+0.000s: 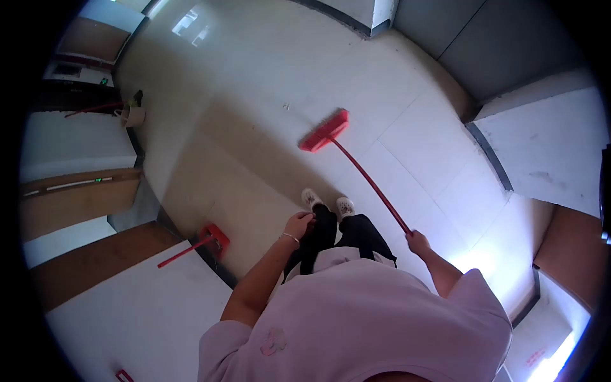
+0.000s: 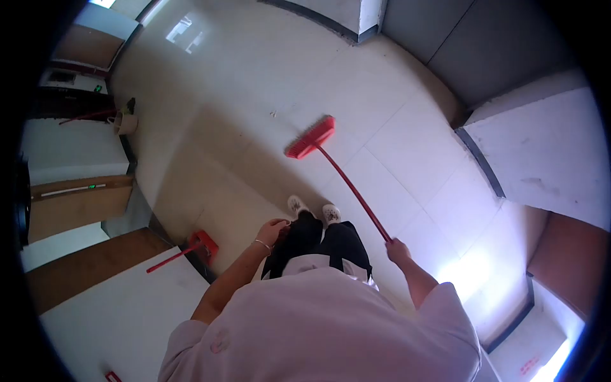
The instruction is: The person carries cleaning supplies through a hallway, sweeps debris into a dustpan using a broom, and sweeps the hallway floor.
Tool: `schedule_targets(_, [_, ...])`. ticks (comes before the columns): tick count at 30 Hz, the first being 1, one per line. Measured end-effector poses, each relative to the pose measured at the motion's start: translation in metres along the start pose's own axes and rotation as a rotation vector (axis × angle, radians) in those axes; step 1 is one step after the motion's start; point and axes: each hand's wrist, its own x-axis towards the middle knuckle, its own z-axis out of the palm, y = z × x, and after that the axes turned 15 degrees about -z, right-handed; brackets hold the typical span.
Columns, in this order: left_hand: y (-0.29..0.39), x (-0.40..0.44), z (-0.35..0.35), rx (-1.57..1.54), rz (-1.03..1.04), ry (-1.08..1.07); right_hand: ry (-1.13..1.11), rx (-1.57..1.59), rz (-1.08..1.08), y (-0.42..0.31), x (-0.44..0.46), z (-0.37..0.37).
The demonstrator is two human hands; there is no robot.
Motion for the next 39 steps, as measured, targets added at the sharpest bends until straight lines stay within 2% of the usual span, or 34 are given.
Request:
schedule_targets(2, [0.024, -0.007, 0.0, -0.007, 0.002, -0.002, 0.029, -0.008, -0.047, -0.041, 0.056, 0.001])
schedule_targets(3, [0.031, -0.009, 0.0, -0.026, -0.006, -0.001, -0.121, -0.451, -0.462, -0.048, 0.1, 0.009])
schedule_targets(4, [0.041, -0.01, 0.0, -0.02, -0.003, -0.003, -0.135, -0.487, -0.478, -0.093, 0.122, -0.007])
schedule_targets(5, [0.053, -0.009, 0.001, -0.009, -0.008, -0.019, 0.003, -0.35, -0.389, -0.112, 0.165, 0.001])
schedule_targets(6, [0.065, -0.006, 0.001, -0.002, -0.01, -0.039, -0.082, -0.278, -0.397, -0.183, 0.143, -0.055])
schedule_targets(7, [0.076, -0.001, 0.0, -0.004, -0.002, -0.051, -0.085, -0.497, -0.554, -0.193, 0.186, -0.051])
schedule_targets(9, [0.096, 0.013, -0.005, 0.141, 0.06, -0.109, 0.025, -0.113, -0.233, -0.244, 0.195, -0.085])
schedule_targets(10, [0.105, 0.019, -0.013, 0.127, 0.074, -0.127, 0.036, -0.136, -0.23, -0.243, 0.199, -0.095])
schedule_targets(12, [0.128, 0.028, -0.039, 0.56, 0.344, -0.022, 0.005, -0.375, -0.518, -0.228, 0.201, -0.11])
schedule_targets(13, [0.142, 0.031, -0.055, 0.532, 0.356, -0.022, -0.043, -0.267, -0.41, -0.205, 0.205, -0.112])
schedule_targets(14, [0.151, 0.034, -0.07, 0.517, 0.374, 0.077, 0.013, -0.116, -0.348, -0.188, 0.182, -0.117])
schedule_targets(15, [0.156, 0.038, -0.085, 0.501, 0.381, 0.175, 0.071, -0.106, -0.371, -0.162, 0.165, -0.119])
schedule_targets(16, [0.161, 0.044, -0.1, 0.474, 0.37, 0.175, 0.024, -0.129, -0.295, -0.145, 0.148, -0.125])
schedule_targets(18, [0.167, 0.06, -0.123, 0.058, 0.324, 0.222, 0.054, -0.169, -0.235, -0.119, 0.112, -0.138])
schedule_targets(22, [0.176, 0.07, -0.129, -0.032, 0.187, 0.312, 0.01, -0.209, -0.114, -0.143, 0.113, -0.169])
schedule_targets(26, [0.202, 0.075, -0.093, 0.091, 0.115, 0.195, -0.033, -0.253, -0.296, -0.195, 0.209, -0.179])
schedule_targets(29, [0.233, 0.079, -0.054, 0.002, 0.118, 0.183, -0.018, -0.306, -0.502, -0.272, 0.303, -0.182])
schedule_targets(30, [0.251, 0.072, -0.037, -0.129, 0.085, 0.113, -0.025, -0.253, -0.488, -0.317, 0.319, -0.189])
schedule_targets(31, [0.274, 0.06, -0.018, -0.252, 0.06, 0.049, -0.085, -0.307, -0.599, -0.352, 0.337, -0.193])
schedule_targets(32, [0.294, 0.042, 0.0, -0.361, 0.007, -0.034, -0.231, -0.304, -0.698, -0.383, 0.352, -0.194])
schedule_targets(34, [0.337, 0.015, 0.028, -0.596, -0.101, -0.209, -0.387, -0.299, -0.815, -0.441, 0.36, -0.199])
schedule_targets(35, [0.351, 0.008, 0.037, -0.727, -0.169, -0.306, -0.38, -0.238, -0.768, -0.466, 0.349, -0.202])
schedule_targets(36, [0.359, 0.005, 0.043, -0.751, -0.18, -0.295, -0.378, -0.183, -0.715, -0.481, 0.337, -0.203])
schedule_targets(37, [0.366, 0.004, 0.045, -0.849, -0.092, -0.349, -0.404, -0.192, -0.717, -0.487, 0.328, -0.204])
schedule_targets(38, [0.369, 0.006, 0.045, -0.949, 0.006, -0.404, -0.475, -0.015, -0.578, -0.492, 0.318, -0.205])
schedule_targets(39, [0.362, 0.014, 0.04, -0.982, 0.007, -0.399, -0.542, 0.155, -0.433, -0.494, 0.313, -0.203])
